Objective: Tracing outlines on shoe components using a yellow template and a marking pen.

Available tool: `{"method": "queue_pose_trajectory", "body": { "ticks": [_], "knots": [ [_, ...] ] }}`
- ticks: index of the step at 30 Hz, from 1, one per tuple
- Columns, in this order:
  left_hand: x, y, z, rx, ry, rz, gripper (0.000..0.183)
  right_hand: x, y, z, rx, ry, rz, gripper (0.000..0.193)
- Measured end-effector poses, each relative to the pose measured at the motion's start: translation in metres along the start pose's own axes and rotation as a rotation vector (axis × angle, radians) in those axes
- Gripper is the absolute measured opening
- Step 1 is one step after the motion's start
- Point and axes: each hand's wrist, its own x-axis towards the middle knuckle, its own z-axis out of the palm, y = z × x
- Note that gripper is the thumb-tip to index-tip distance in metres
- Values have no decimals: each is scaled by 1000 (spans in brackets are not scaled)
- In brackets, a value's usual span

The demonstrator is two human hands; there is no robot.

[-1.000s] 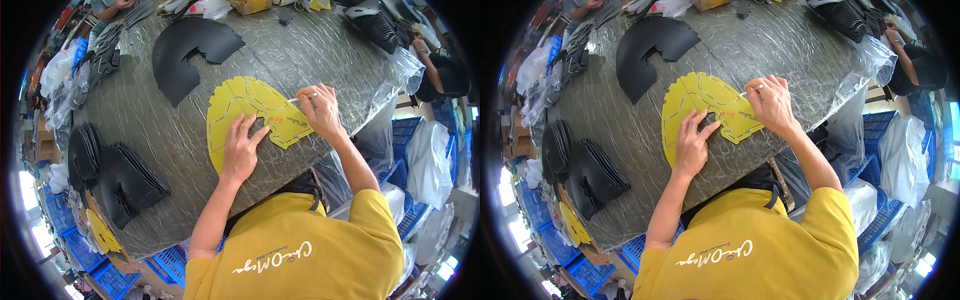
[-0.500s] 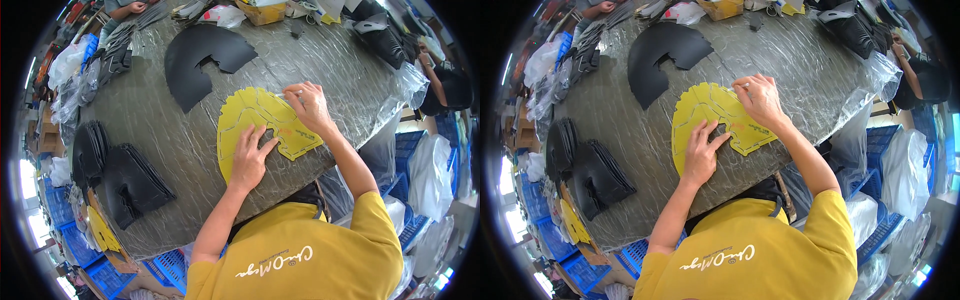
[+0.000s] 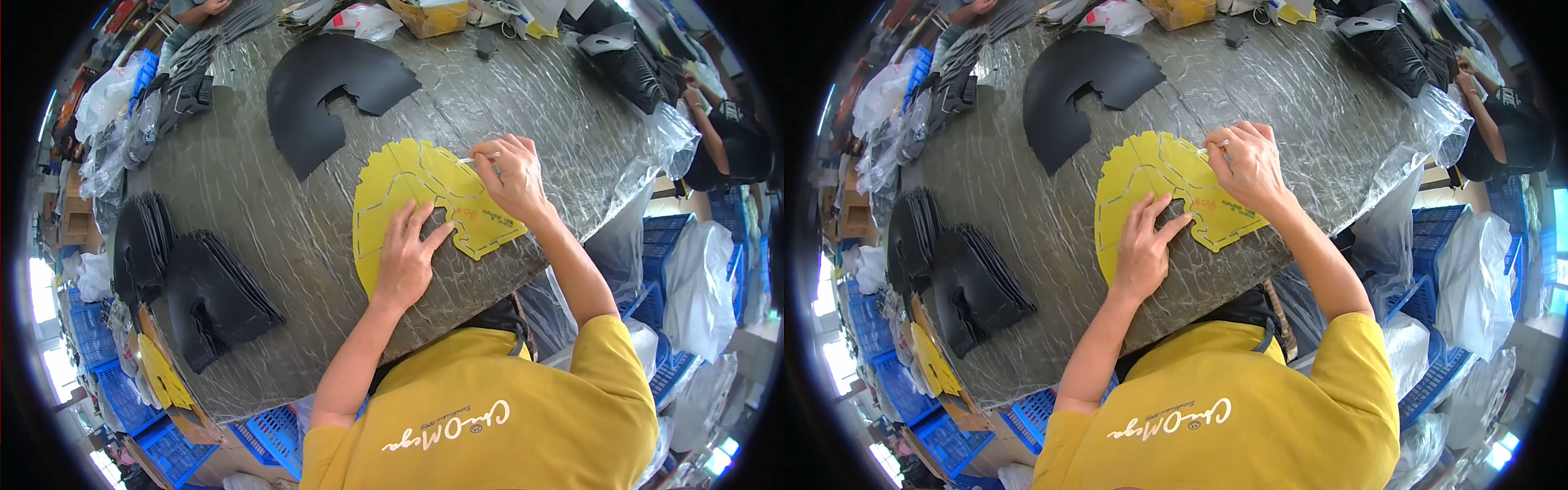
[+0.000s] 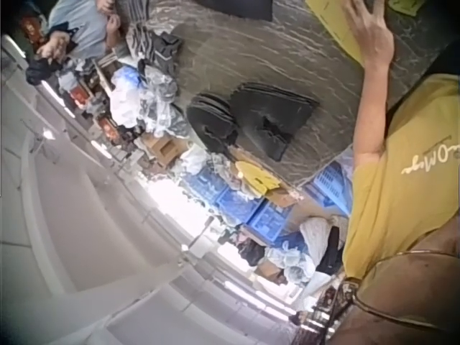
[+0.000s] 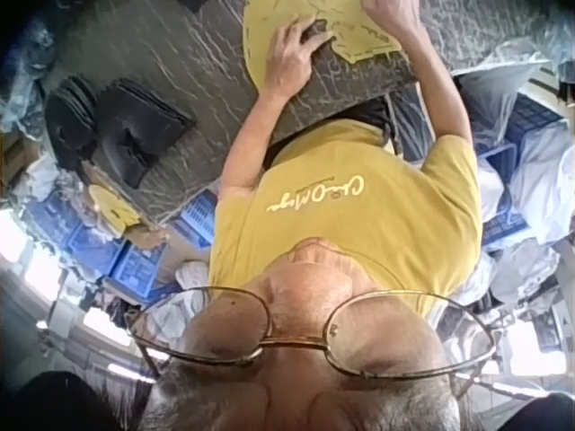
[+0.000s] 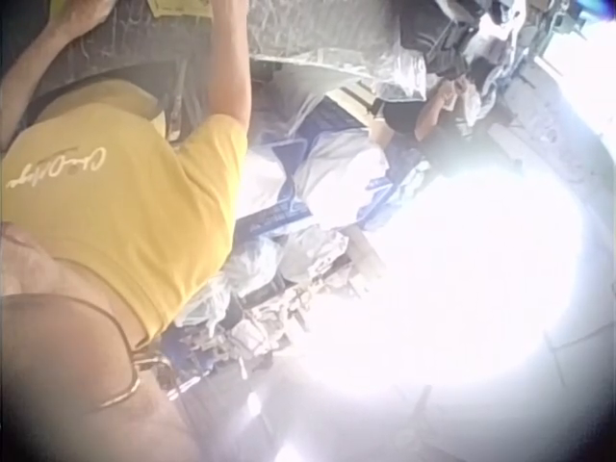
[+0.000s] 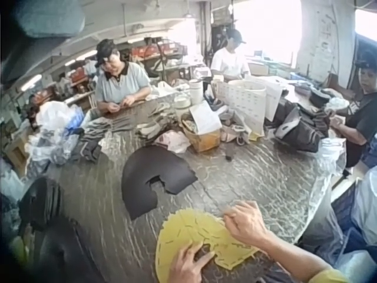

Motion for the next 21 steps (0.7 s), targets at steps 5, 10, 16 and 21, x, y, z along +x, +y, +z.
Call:
{"method": "queue_pose_trajectory", "body": {
  "ticks": [5,10,16,21],
  "knots": [
    [-1,2,1,-17,22,-6,54,-8,-4,-9,0,-2,30,7],
    [3,4,4,-16,12,13,46,-12,0,-15,-15,21,22,7],
    [0,-2,3,5,39,-21,41,-7,-3,-22,-50,-29,14,3],
    [-5,-4,25,-149,227,24,27,-24,45,-14,130,-106,443,29]
  ]
}}
